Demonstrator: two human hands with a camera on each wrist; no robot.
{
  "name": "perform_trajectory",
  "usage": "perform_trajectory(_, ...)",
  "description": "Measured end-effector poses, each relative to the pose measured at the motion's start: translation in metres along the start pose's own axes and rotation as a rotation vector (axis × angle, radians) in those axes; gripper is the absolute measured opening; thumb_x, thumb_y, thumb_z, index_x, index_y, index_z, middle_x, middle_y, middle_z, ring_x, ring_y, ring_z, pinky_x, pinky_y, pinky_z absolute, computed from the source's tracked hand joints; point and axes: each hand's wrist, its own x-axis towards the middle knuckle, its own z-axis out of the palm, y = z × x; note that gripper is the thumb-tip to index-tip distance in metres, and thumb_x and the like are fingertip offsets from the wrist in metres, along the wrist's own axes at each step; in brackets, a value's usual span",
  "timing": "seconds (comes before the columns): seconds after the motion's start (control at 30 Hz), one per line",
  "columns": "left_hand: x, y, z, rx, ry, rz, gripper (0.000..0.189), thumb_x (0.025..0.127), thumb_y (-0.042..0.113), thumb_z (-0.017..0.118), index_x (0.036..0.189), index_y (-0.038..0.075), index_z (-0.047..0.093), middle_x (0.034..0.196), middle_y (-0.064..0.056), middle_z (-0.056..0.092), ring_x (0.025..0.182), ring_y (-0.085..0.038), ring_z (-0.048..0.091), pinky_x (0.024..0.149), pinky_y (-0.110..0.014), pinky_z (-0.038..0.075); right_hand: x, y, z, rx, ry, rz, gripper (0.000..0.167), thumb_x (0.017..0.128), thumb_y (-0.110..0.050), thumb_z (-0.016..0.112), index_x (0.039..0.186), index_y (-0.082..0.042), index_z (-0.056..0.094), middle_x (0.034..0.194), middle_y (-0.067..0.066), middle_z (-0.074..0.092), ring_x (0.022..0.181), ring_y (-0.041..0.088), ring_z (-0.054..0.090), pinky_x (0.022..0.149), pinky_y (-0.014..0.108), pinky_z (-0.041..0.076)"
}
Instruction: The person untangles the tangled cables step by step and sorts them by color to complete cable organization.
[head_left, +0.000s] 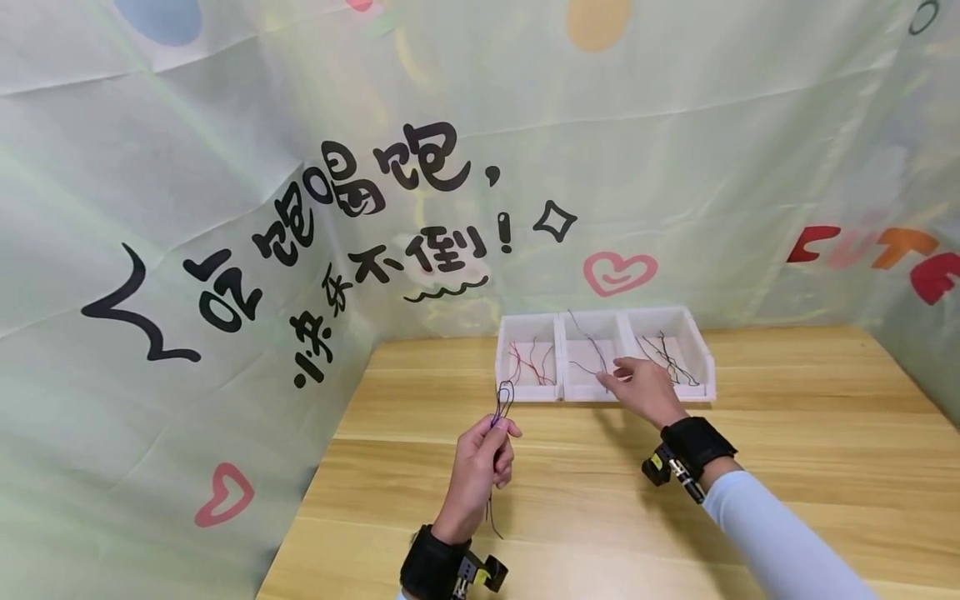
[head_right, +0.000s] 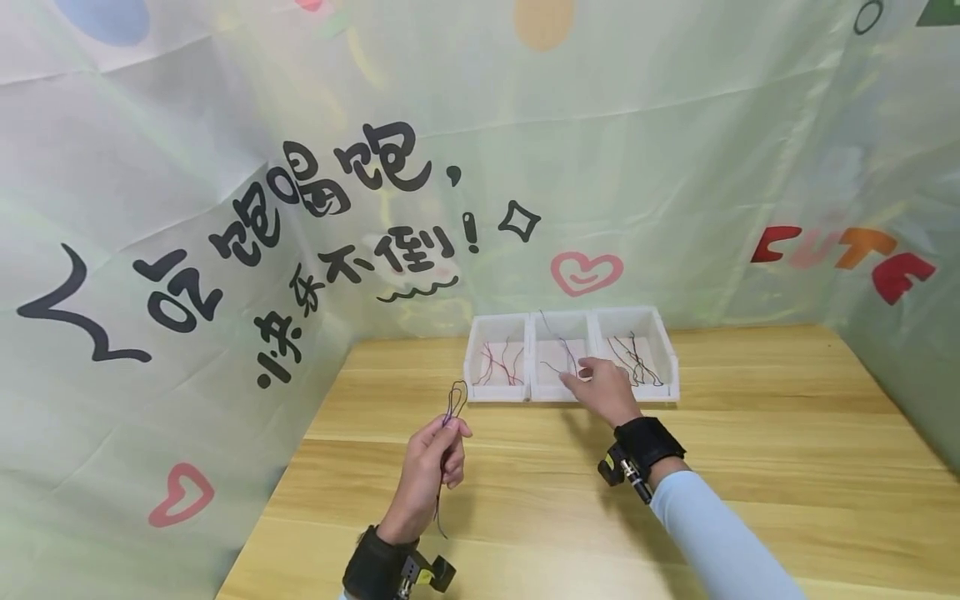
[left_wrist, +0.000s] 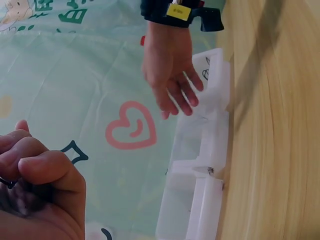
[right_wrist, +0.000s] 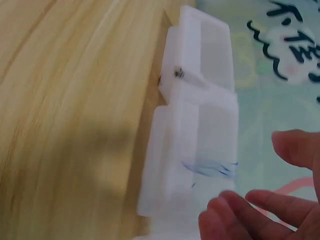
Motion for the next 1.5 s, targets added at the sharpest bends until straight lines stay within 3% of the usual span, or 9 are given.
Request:
perform_trajectory(0.1, 0.000, 0.001, 0.001, 0.017, -0.010, 0.007, 0.033, 0.109, 0.030, 0.048, 0.104, -0.001, 0.058, 0.064, 0.000, 0.038, 0.050, -0.009, 0.033, 0.048, -0.022, 0.032, -0.003, -0.008, -0.002, -0.008, -0.006, -0.059, 0.047, 0.097, -0.027, 0.069, 0.127, 0.009, 0.064, 0.116, 0.025, 0.068, 0.097, 0.038, 0.068, 0.081, 0.049, 0.053)
perform_trajectory(0.27, 0.000, 0.002, 0.003, 0.027, -0.029, 0.006, 0.035, 0.109, 0.031, 0.047, 0.104, -0.002, 0.058, 0.065, 0.001, 0.039, 0.050, -0.009, 0.034, 0.048, -0.021, 0.032, -0.005, -0.028, -0.011, 0.010, 0.031, -0.126, 0.032, 0.096, -0.021, 0.070, 0.117, 0.004, 0.071, 0.105, 0.018, 0.073, 0.089, 0.031, 0.068, 0.075, 0.043, 0.052)
perform_trajectory(0.47, -0.001, 0.001, 0.006, 0.055, -0.057, -0.007, 0.038, 0.109, 0.032, 0.048, 0.105, -0.004, 0.059, 0.064, 0.000, 0.040, 0.051, -0.009, 0.036, 0.048, -0.021, 0.032, -0.016, -0.060, -0.018, 0.092, 0.027, -0.232, 0.027, 0.097, -0.019, 0.070, 0.118, -0.002, 0.072, 0.098, 0.008, 0.073, 0.087, 0.024, 0.066, 0.069, 0.036, 0.051)
perform_trajectory(0.53, -0.001, 0.001, 0.007, 0.062, -0.067, -0.015, 0.038, 0.108, 0.033, 0.049, 0.106, -0.004, 0.060, 0.064, 0.000, 0.040, 0.052, -0.010, 0.036, 0.049, -0.022, 0.032, -0.021, -0.073, -0.020, 0.132, 0.025, -0.320, 0.026, 0.096, -0.016, 0.071, 0.119, -0.004, 0.072, 0.097, 0.004, 0.073, 0.086, 0.020, 0.066, 0.066, 0.034, 0.052)
perform_trajectory(0.73, -0.002, 0.002, 0.008, 0.108, -0.105, -0.040, 0.042, 0.107, 0.035, 0.052, 0.108, -0.006, 0.064, 0.065, -0.001, 0.040, 0.051, -0.009, 0.035, 0.050, -0.022, 0.031, -0.040, -0.114, -0.024, 0.191, -0.008, -0.701, 0.028, 0.090, -0.006, 0.077, 0.117, -0.006, 0.073, 0.103, 0.000, 0.071, 0.085, 0.010, 0.064, 0.062, 0.028, 0.054)
perform_trajectory(0.83, -0.002, 0.003, 0.009, 0.123, -0.129, -0.053, 0.041, 0.107, 0.034, 0.052, 0.107, -0.005, 0.065, 0.064, 0.000, 0.038, 0.050, -0.009, 0.032, 0.049, -0.021, 0.030, -0.048, -0.129, -0.025, 0.131, -0.035, -0.858, 0.033, 0.086, -0.006, 0.079, 0.118, -0.007, 0.073, 0.109, 0.002, 0.070, 0.096, 0.014, 0.065, 0.072, 0.031, 0.056)
perform_trajectory(0.97, -0.002, 0.004, 0.010, 0.129, -0.155, -0.053, 0.040, 0.108, 0.032, 0.051, 0.107, -0.005, 0.065, 0.061, 0.002, 0.035, 0.048, -0.008, 0.029, 0.049, -0.021, 0.028, -0.054, -0.137, -0.025, -0.049, -0.052, -1.012, 0.036, 0.082, -0.005, 0.082, 0.117, -0.009, 0.074, 0.114, 0.004, 0.068, 0.106, 0.021, 0.063, 0.087, 0.037, 0.054)
perform_trajectory(1.1, -0.002, 0.005, 0.010, 0.132, -0.168, -0.051, 0.041, 0.108, 0.031, 0.051, 0.106, -0.008, 0.064, 0.060, 0.003, 0.033, 0.047, -0.008, 0.027, 0.048, -0.021, 0.027, -0.056, -0.138, -0.024, -0.156, -0.071, -1.079, 0.034, 0.080, -0.004, 0.083, 0.113, -0.009, 0.075, 0.109, 0.003, 0.068, 0.102, 0.022, 0.062, 0.088, 0.037, 0.053)
perform_trajectory(1.5, -0.002, 0.009, 0.009, 0.159, -0.202, -0.086, 0.036, 0.108, 0.027, 0.051, 0.105, -0.006, 0.066, 0.062, 0.004, 0.034, 0.048, -0.008, 0.030, 0.047, -0.020, 0.028, -0.057, -0.136, -0.024, -0.265, -0.013, -1.174, 0.015, 0.080, -0.001, 0.083, 0.088, -0.011, 0.074, 0.086, -0.003, 0.064, 0.081, 0.015, 0.058, 0.072, 0.029, 0.051)
